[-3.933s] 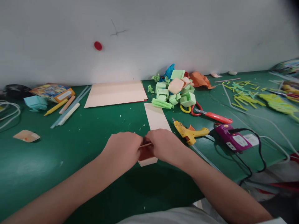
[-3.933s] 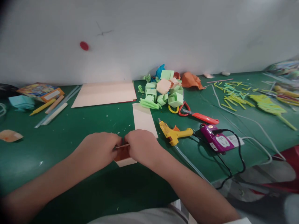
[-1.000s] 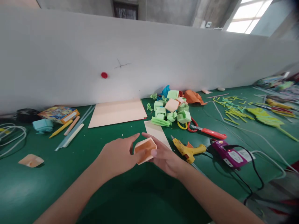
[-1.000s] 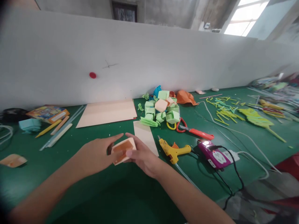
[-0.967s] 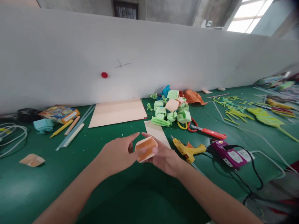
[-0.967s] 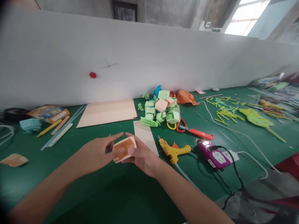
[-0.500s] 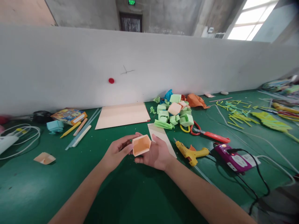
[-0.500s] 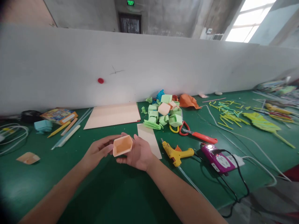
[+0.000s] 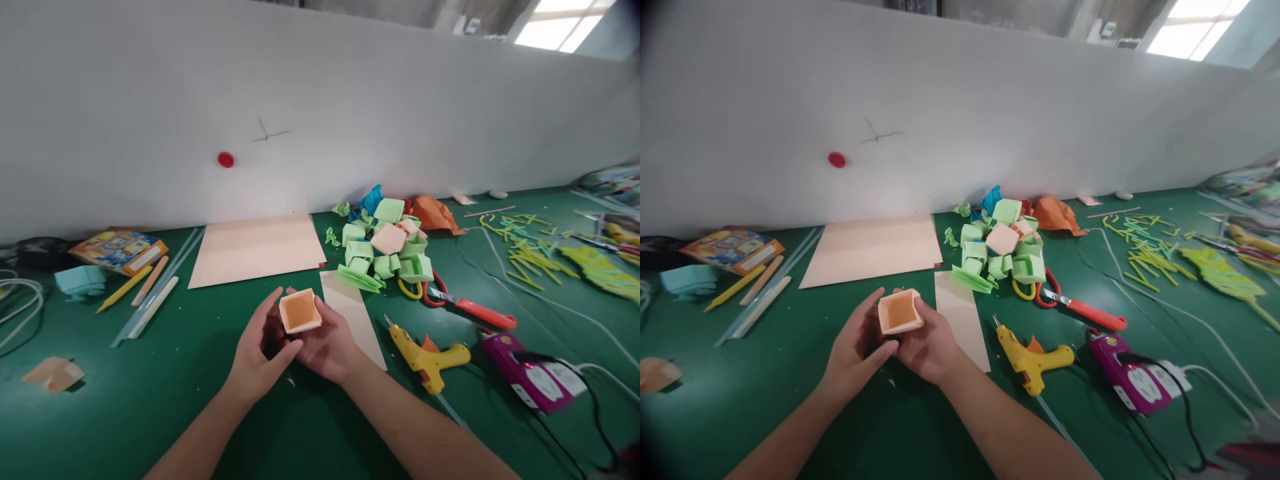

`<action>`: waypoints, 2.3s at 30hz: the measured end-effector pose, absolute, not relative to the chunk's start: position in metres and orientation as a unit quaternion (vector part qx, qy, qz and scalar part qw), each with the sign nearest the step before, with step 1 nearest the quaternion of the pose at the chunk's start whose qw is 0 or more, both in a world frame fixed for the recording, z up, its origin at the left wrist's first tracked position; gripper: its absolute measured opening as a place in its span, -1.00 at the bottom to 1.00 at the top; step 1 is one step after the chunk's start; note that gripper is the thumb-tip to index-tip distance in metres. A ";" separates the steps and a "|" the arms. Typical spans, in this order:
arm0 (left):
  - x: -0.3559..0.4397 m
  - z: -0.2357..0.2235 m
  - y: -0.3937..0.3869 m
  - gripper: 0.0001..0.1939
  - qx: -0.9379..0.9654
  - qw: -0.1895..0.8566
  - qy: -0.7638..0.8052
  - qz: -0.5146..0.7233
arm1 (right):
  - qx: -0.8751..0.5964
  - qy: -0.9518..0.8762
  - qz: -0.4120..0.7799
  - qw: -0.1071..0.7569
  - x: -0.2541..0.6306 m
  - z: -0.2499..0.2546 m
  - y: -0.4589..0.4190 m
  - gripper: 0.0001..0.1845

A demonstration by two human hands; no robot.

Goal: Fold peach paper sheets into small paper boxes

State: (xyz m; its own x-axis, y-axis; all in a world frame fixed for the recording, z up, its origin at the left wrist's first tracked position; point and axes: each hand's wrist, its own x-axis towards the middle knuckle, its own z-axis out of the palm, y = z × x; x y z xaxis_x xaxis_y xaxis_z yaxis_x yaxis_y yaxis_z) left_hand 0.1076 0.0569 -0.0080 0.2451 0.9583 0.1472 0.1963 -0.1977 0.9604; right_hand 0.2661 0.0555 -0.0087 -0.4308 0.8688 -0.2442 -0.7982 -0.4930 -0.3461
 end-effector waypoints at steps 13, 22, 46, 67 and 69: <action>0.108 -0.008 0.059 -0.42 0.639 0.415 0.489 0.425 | -0.207 -0.067 0.859 0.463 0.273 -0.004 0.057 -0.48; 0.108 -0.013 0.048 -0.28 0.731 0.224 0.409 0.498 | -0.161 -0.154 0.842 0.492 0.270 -0.013 0.049 -0.50; 0.117 -0.008 0.024 -0.82 0.756 -0.158 0.469 0.429 | -0.202 -0.274 0.789 0.512 0.259 -0.018 0.047 -0.56; 0.123 -0.008 0.027 -0.76 0.751 -0.067 0.538 0.377 | -0.234 -0.275 0.768 0.528 0.252 -0.018 0.047 -0.53; 0.122 -0.008 0.027 -0.76 0.751 -0.078 0.526 0.391 | -0.235 -0.276 0.769 0.527 0.253 -0.017 0.046 -0.54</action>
State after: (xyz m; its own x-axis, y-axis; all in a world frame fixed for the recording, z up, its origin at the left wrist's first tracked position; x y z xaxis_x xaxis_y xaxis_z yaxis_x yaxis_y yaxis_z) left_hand 0.1223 0.0274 -0.0079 0.1400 0.7287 0.6703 0.8515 -0.4342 0.2941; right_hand 0.2529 0.0459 -0.0174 -0.3344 0.9398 -0.0705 -0.6802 -0.2924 -0.6721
